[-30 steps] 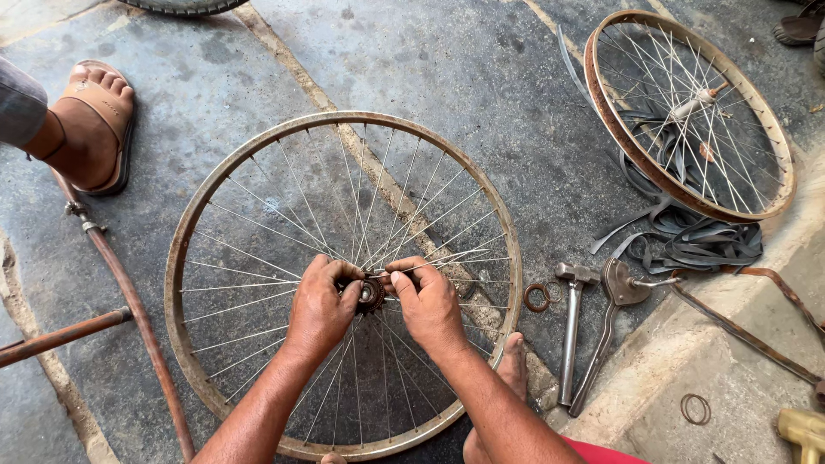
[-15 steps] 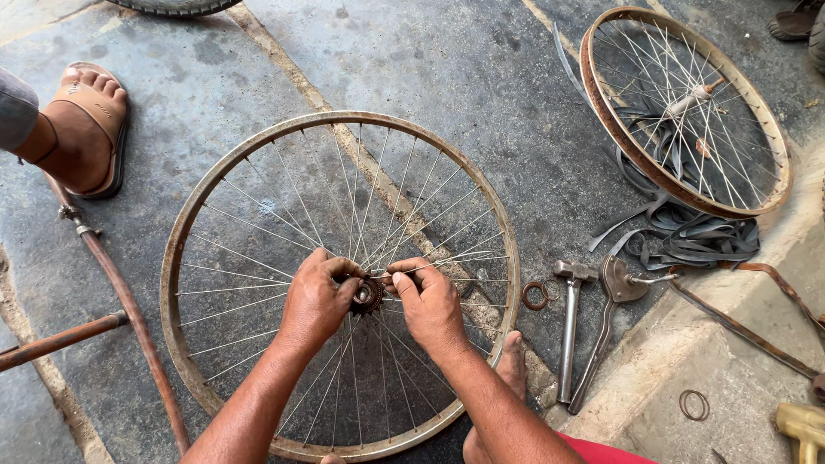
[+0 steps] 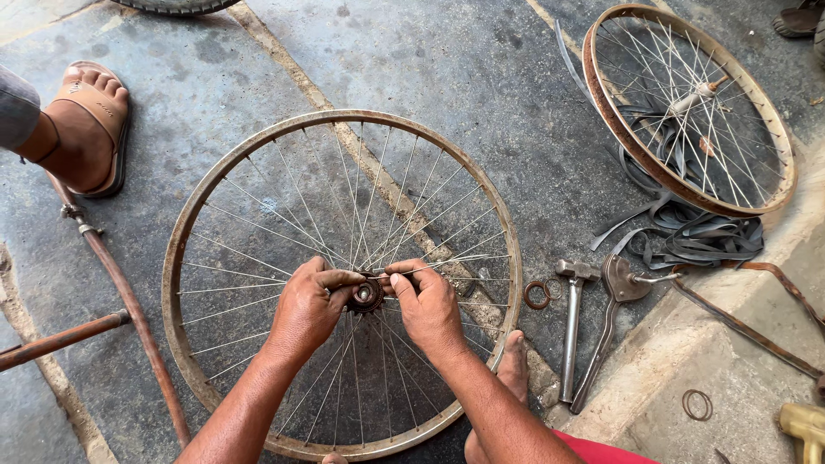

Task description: The person sits on the ground and repairs a bicycle wheel by hand. They insert a new spoke into the hub, thread it through the rim, and tighten it to secure the wheel structure.

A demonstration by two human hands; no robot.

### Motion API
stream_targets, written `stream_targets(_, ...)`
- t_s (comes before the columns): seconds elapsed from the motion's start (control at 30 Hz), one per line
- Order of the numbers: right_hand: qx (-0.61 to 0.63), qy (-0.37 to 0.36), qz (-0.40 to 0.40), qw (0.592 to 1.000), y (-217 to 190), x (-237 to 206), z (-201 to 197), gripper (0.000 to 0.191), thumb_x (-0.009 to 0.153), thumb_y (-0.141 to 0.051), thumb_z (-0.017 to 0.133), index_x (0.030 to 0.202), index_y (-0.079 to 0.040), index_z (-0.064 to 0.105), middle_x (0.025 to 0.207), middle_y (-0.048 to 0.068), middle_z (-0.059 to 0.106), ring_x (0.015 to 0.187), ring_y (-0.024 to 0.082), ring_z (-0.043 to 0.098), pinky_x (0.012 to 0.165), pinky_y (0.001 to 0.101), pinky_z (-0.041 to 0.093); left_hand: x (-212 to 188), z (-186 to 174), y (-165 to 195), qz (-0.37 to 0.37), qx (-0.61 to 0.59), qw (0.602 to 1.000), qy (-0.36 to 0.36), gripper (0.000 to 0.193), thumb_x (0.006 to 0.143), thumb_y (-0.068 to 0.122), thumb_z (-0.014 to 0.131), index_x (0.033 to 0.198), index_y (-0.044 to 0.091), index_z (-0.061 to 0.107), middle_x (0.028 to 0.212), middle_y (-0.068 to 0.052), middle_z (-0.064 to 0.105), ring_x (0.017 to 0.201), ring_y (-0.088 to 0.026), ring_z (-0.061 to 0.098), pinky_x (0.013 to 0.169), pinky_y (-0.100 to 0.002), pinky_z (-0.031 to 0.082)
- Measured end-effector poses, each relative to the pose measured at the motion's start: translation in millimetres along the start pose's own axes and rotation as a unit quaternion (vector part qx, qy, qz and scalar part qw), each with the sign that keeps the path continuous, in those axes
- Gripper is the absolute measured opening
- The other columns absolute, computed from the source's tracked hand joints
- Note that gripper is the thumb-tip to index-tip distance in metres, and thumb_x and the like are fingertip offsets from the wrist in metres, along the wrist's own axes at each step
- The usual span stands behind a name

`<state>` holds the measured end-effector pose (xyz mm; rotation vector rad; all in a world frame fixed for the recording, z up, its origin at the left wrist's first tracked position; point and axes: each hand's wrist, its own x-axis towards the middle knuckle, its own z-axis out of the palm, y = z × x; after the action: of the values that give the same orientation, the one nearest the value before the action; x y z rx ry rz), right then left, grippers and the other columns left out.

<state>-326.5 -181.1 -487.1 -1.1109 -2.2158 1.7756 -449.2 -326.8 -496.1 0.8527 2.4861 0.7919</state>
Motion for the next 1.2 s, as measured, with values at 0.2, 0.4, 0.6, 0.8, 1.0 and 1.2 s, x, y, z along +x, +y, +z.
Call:
stream_targets(0.2,0.037,0.012,-0.052,0.998,1.1,3.1,3.5,0.018,0.101,-0.012,0.056,0.112,-0.007,0.069,0.101,0.006,0.079,0.098,0.014,0.078,0.087,0.0292,0.065,-0.4,0.3,-3.5,-0.027,-0.029,0.999,-0.018,0.018,0.083,0.025,0.081,0.1,0.025,0.085,0.08,0.002,0.055,0.074,-0.013,0.056,0.063,-0.033,0.052)
stream_targets(0.4,0.004,0.003,-0.021,1.0,-0.3,5.5,6.3,0.016,0.101,-0.013,0.058,0.109,-0.007,0.07,0.096,0.006,0.079,0.092,0.013,0.078,0.082,0.0292,0.065,0.9,2.1,-5.4,-0.034,-0.052,0.998,-0.017,0.019,0.084,0.025,0.081,0.102,0.025,0.085,0.079,0.002,0.055,0.072,-0.013,0.056,0.062,-0.033,0.051)
stream_targets(0.6,-0.025,-0.008,-0.017,1.0,-4.5,7.0,6.4,0.017,0.101,-0.016,0.057,0.11,-0.008,0.069,0.094,0.005,0.08,0.091,0.012,0.078,0.081,0.0299,0.064,1.2,4.0,-6.8,-0.045,-0.053,0.997,-0.02,0.019,0.084,0.025,0.081,0.102,0.026,0.085,0.08,0.002,0.055,0.073,-0.013,0.057,0.063,-0.032,0.052)
stream_targets(0.8,-0.062,-0.015,-0.029,0.998,-4.3,8.8,5.8,0.019,0.103,-0.018,0.054,0.11,-0.008,0.069,0.093,0.006,0.079,0.092,0.013,0.078,0.079,0.0308,0.065,1.1,4.4,-6.9,-0.058,-0.064,0.996,-0.022,0.017,0.085,0.025,0.081,0.102,0.025,0.085,0.081,0.001,0.057,0.073,-0.013,0.058,0.062,-0.032,0.052)
stream_targets(1.0,-0.046,-0.019,-0.025,0.998,-2.6,10.3,6.6,0.02,0.103,-0.018,0.054,0.11,-0.007,0.068,0.094,0.006,0.079,0.092,0.014,0.079,0.081,0.0312,0.065,0.3,-0.5,-6.7,-0.082,-0.125,0.989,0.016,0.013,0.091,0.021,0.075,0.101,0.018,0.082,0.087,0.002,0.063,0.078,-0.011,0.062,0.068,-0.029,0.056)
stream_targets(1.2,-0.044,-0.024,-0.012,0.999,-4.2,10.4,6.2,0.02,0.103,-0.018,0.053,0.111,-0.007,0.067,0.095,0.006,0.079,0.093,0.014,0.079,0.082,0.0313,0.065,-2.4,-5.1,-3.0,-0.035,-0.037,0.998,0.04,0.011,0.093,0.018,0.073,0.101,0.014,0.079,0.088,-0.001,0.063,0.081,-0.013,0.063,0.073,-0.032,0.055)
